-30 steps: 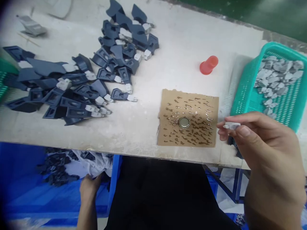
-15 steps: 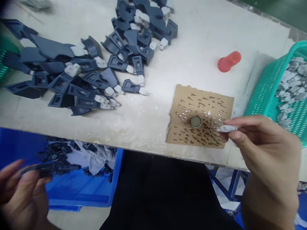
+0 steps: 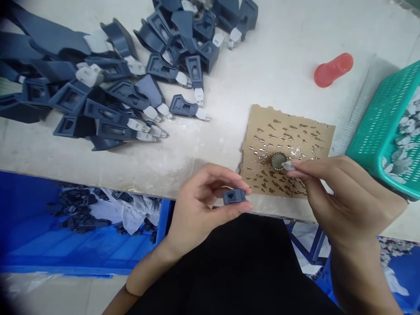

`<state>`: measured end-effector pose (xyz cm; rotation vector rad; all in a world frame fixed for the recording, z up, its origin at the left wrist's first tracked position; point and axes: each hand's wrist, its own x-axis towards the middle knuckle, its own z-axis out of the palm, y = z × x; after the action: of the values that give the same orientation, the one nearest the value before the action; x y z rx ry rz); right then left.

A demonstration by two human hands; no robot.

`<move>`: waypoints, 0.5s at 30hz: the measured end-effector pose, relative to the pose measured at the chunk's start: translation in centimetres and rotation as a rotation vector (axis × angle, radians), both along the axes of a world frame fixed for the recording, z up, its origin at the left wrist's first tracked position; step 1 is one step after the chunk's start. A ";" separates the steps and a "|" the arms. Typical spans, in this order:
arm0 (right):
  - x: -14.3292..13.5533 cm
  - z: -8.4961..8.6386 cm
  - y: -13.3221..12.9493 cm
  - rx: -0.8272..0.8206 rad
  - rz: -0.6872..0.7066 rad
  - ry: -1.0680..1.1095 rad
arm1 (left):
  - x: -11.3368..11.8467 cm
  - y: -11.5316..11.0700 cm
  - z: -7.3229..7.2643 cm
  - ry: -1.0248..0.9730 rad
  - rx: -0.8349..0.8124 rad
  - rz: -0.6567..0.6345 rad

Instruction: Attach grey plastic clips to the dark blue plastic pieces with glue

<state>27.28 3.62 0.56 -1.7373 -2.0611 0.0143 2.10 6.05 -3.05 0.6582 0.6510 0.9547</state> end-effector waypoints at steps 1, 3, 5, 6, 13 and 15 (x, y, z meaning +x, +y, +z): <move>0.2 -0.2 0.1 0.044 0.058 -0.023 | 0.0 -0.1 0.0 0.021 0.023 0.007; 0.4 -0.4 0.3 0.089 0.130 -0.043 | 0.1 -0.2 -0.1 0.051 0.093 0.030; 0.4 -0.6 0.5 0.094 0.163 -0.051 | 0.1 -0.2 -0.3 0.074 0.159 0.040; 0.4 -0.6 0.5 0.091 0.175 -0.051 | 0.1 -0.2 -0.3 0.090 0.177 0.038; 0.3 -0.6 0.8 0.065 0.172 -0.073 | -0.2 0.1 -0.6 0.136 0.214 0.039; 0.2 -0.5 0.7 0.056 0.158 -0.078 | -0.1 0.1 -0.6 0.135 0.193 0.053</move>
<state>27.44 4.35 0.01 -1.5612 -2.2281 -0.0636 1.96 6.17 -3.63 0.8857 0.7032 1.0370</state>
